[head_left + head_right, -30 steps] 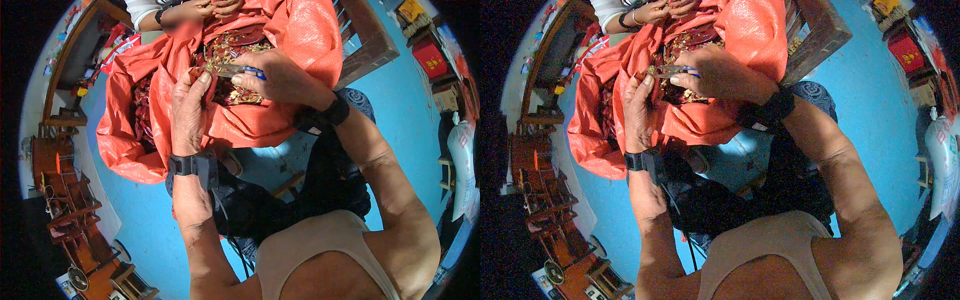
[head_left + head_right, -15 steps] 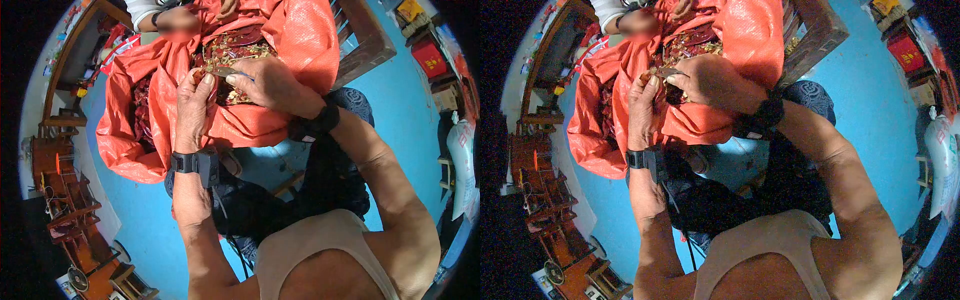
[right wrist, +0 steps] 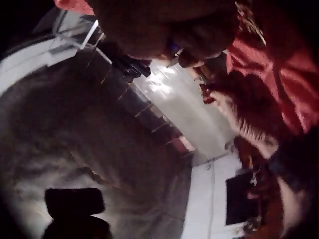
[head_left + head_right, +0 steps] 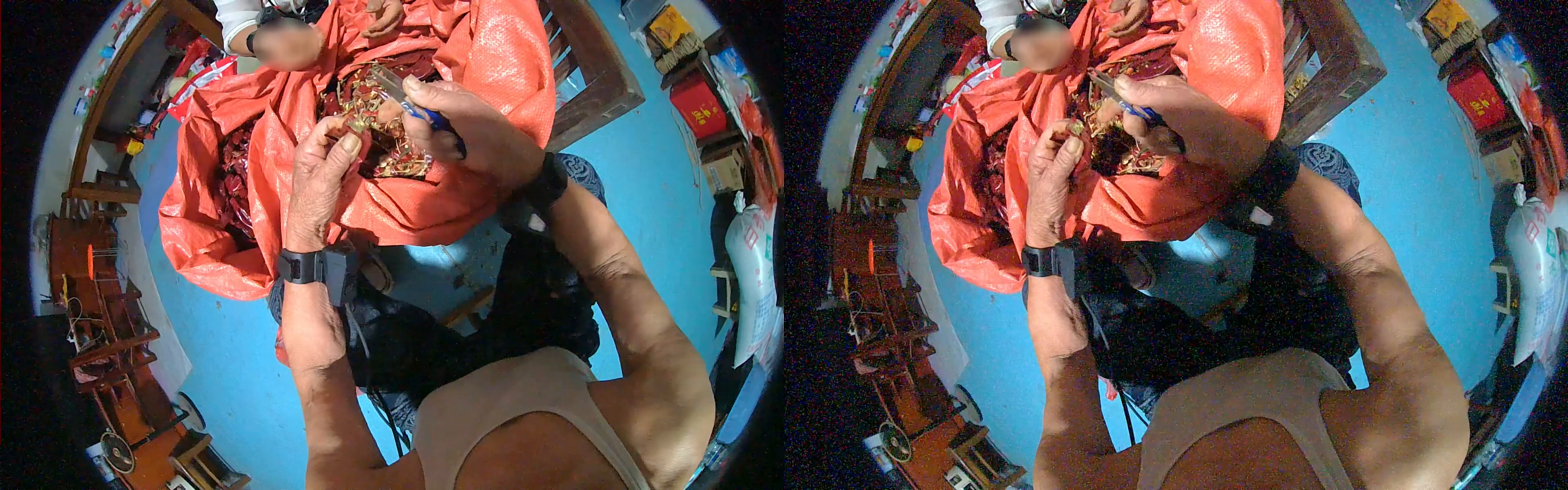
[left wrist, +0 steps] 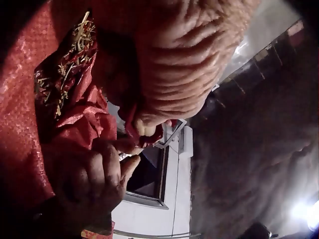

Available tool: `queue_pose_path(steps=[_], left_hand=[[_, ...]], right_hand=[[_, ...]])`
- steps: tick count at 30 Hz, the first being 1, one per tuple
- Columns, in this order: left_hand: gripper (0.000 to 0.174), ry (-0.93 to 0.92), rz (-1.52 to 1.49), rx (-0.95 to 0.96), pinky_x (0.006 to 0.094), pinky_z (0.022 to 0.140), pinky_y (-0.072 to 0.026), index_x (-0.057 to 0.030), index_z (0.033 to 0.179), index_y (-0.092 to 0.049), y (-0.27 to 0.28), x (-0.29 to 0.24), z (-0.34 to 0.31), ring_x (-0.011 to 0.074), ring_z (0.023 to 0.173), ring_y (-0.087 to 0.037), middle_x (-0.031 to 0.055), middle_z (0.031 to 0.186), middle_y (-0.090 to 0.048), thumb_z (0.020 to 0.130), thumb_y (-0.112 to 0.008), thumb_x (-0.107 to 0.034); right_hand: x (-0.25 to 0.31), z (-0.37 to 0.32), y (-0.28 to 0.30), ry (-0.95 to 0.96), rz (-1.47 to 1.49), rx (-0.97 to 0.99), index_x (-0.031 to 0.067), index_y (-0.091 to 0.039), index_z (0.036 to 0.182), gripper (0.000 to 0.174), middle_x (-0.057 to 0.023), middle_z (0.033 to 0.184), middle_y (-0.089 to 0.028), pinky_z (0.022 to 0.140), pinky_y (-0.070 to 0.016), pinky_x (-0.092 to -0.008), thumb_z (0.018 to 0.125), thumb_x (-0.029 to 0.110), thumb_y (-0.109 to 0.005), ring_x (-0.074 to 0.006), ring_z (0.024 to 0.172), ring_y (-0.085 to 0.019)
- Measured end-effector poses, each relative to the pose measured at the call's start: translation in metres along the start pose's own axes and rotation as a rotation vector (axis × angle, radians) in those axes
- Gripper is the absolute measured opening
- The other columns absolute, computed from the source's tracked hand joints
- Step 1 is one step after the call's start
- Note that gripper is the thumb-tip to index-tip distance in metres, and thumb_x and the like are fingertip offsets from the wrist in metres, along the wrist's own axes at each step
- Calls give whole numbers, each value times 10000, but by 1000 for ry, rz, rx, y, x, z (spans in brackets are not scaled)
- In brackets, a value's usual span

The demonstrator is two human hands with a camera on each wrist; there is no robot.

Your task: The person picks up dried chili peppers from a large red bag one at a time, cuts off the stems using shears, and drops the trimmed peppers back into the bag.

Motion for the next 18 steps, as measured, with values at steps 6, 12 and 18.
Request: queue_pose_path(steps=[6, 12, 18], left_hand=[[127, 80, -294, -152, 153, 534, -372, -44, 916, -544, 10, 14, 3, 29, 635, -486, -13, 813, -570, 835, -584, -132], [156, 64, -252, -147, 190, 649, -426, -24, 943, -554, 8, 10, 1, 65, 734, -526, 15, 856, -577, 819, -597, -109], [120, -20, 64, -114, 214, 695, -428, -7, 916, -590, 14, 0, 1, 78, 783, -520, 16, 867, -575, 821, -587, -80]], right_hand=[[23, -5, -10, 486, -1177, -193, 23, -601, 970, 246, -102, 629, -550, 510, -421, -292, 841, 227, -555, -170, 547, -525], [24, -8, -12, 417, -1100, -194, -3, -583, 896, 218, -169, 654, -545, 519, -420, -336, 812, 198, -592, -243, 555, -529], [25, -9, -14, 449, -1149, -191, -13, -575, 857, 209, -183, 644, -532, 510, -412, -349, 807, 188, -597, -279, 545, -527]])
Point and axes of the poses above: each hand's wrist, its own z-axis towards the middle knuckle, its own y-axis out of the back of the hand, x = y × z, the point moved 9 cm from there along z, towards the middle knuckle
